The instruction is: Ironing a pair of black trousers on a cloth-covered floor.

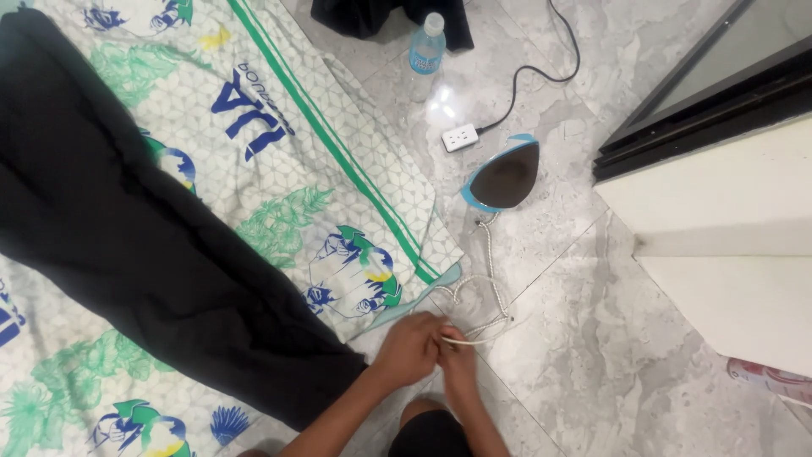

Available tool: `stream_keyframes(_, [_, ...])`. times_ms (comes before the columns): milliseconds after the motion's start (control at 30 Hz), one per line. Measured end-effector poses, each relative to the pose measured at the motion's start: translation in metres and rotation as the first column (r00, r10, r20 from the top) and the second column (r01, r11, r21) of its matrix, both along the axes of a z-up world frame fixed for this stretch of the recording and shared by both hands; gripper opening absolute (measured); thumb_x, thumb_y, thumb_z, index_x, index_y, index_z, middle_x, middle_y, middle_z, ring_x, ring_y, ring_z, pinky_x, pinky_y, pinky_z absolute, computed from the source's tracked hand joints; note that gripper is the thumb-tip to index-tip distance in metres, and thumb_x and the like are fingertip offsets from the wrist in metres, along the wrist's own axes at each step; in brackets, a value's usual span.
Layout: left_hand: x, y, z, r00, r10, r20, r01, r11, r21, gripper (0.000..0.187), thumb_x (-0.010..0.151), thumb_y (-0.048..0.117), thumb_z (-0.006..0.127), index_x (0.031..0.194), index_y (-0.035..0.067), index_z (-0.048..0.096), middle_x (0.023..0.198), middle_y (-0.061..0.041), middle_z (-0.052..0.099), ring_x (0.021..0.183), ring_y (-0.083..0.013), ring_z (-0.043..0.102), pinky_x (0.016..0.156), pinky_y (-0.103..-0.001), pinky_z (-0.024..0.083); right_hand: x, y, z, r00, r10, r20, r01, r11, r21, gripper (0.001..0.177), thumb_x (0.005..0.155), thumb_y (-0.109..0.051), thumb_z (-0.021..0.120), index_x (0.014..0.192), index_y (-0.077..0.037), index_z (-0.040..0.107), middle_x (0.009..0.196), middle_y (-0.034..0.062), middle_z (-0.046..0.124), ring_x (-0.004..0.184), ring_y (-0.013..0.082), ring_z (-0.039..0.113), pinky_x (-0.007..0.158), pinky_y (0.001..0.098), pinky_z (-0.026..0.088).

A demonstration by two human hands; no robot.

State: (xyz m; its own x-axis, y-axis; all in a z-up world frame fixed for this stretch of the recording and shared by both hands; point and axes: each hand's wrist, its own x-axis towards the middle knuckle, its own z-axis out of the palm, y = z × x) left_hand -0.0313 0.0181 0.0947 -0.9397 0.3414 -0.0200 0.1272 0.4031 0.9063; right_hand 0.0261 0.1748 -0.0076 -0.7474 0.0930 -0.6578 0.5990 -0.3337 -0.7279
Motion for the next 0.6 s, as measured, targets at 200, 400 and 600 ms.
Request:
stream_keyframes(200, [-0.038, -0.013, 0.035, 0.982, 0.061, 0.178, -0.056, 0.998, -0.032, 0.05, 0.064, 0.002, 0.077, 0.113, -0.001, 0.069, 0.105, -0.019, 0.067, 0.081, -0.0396, 0.067, 0.07, -0.046, 0.054, -0.053, 0.019, 0.079, 0.919, 0.394, 0.002, -0.391, 0.912, -0.124, 0.038, 0.101, -0.021, 0.058, 0.133, -0.002, 0.061, 0.115, 0.0102, 0.071, 0.101, 0.0162, 0.07, 0.088, 0.0329, 0.058])
stream_keyframes(400, [-0.024, -0.011, -0.019, 0.999, -0.047, 0.004, 0.047, 0.987, -0.153, 0.009, 0.071, -0.006, 0.07, 0.072, 0.003, 0.069, 0.083, -0.012, 0.068, 0.089, -0.0323, 0.063, 0.079, -0.041, 0.051, -0.205, 0.152, 0.14, 0.75, 0.393, -0.532, -0.097, 0.861, 0.5, 0.035, 0.114, -0.012, 0.035, 0.118, -0.001, 0.068, 0.109, 0.014, 0.073, 0.093, 0.0208, 0.073, 0.077, 0.0347, 0.061])
stream_keyframes(600, [-0.031, -0.013, 0.037, 0.962, 0.063, -0.264, -0.115, 0.976, -0.186, 0.018, 0.058, -0.011, 0.068, 0.068, 0.003, 0.068, 0.084, -0.009, 0.068, 0.091, -0.0345, 0.059, 0.076, -0.045, 0.048, -0.378, 0.137, 0.2, 0.43, 0.843, -0.324, -0.424, 0.505, 0.752, 0.065, 0.082, 0.019, 0.05, 0.14, -0.01, 0.059, 0.148, 0.005, 0.055, 0.137, 0.0233, 0.051, 0.105, 0.0356, 0.048])
